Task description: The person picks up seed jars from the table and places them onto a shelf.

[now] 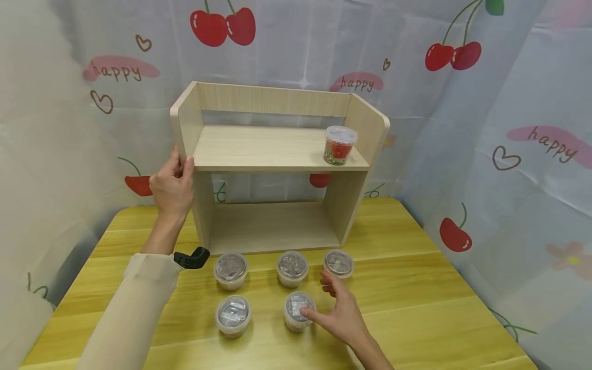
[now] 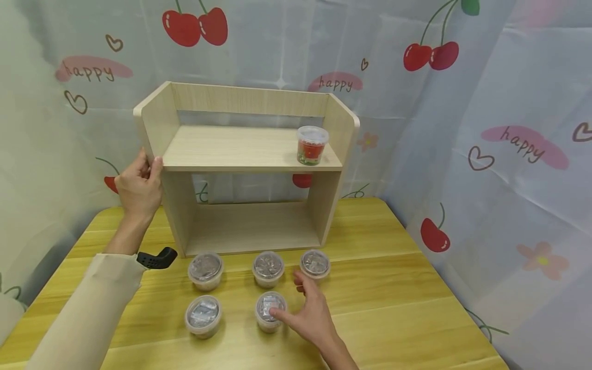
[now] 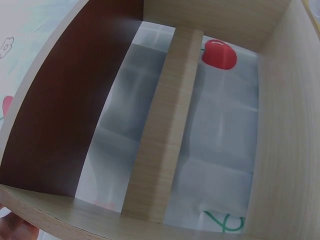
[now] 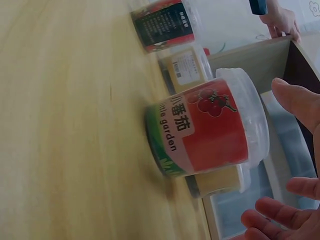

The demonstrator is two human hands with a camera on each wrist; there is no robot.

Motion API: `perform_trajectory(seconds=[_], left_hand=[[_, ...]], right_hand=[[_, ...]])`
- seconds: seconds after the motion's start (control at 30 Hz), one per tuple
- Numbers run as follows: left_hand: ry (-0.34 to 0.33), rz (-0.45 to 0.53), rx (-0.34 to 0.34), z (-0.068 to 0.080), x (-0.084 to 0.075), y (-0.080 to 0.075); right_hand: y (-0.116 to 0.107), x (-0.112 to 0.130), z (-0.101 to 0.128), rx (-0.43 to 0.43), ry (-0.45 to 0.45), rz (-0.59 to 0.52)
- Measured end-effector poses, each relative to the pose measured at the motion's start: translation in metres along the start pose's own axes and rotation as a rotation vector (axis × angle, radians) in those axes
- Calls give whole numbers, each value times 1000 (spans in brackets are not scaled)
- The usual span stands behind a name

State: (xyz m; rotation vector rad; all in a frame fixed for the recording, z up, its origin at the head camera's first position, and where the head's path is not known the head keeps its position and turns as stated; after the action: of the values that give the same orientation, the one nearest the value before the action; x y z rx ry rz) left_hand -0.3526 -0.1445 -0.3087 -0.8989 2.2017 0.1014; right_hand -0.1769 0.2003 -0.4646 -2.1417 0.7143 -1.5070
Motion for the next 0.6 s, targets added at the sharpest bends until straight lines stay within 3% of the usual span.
perform_trajectory(seconds=[0.6], left_hand=[[-12, -2, 8, 1, 0, -1]], right_hand=[[10, -10, 5, 60, 38, -3]])
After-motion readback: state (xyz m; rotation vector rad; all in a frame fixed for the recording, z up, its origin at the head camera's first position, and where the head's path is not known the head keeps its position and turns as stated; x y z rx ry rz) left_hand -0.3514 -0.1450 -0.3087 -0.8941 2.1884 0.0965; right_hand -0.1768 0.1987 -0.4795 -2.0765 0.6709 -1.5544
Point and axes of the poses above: each hand's wrist, its own z-axis away from the middle knuckle, its own y-axis out of the palm, x = y × z, the point moved 2 cm from there along -z, towards the middle knuckle, and after that the axes turned 2 degrees about x, right-handed, at the moved point
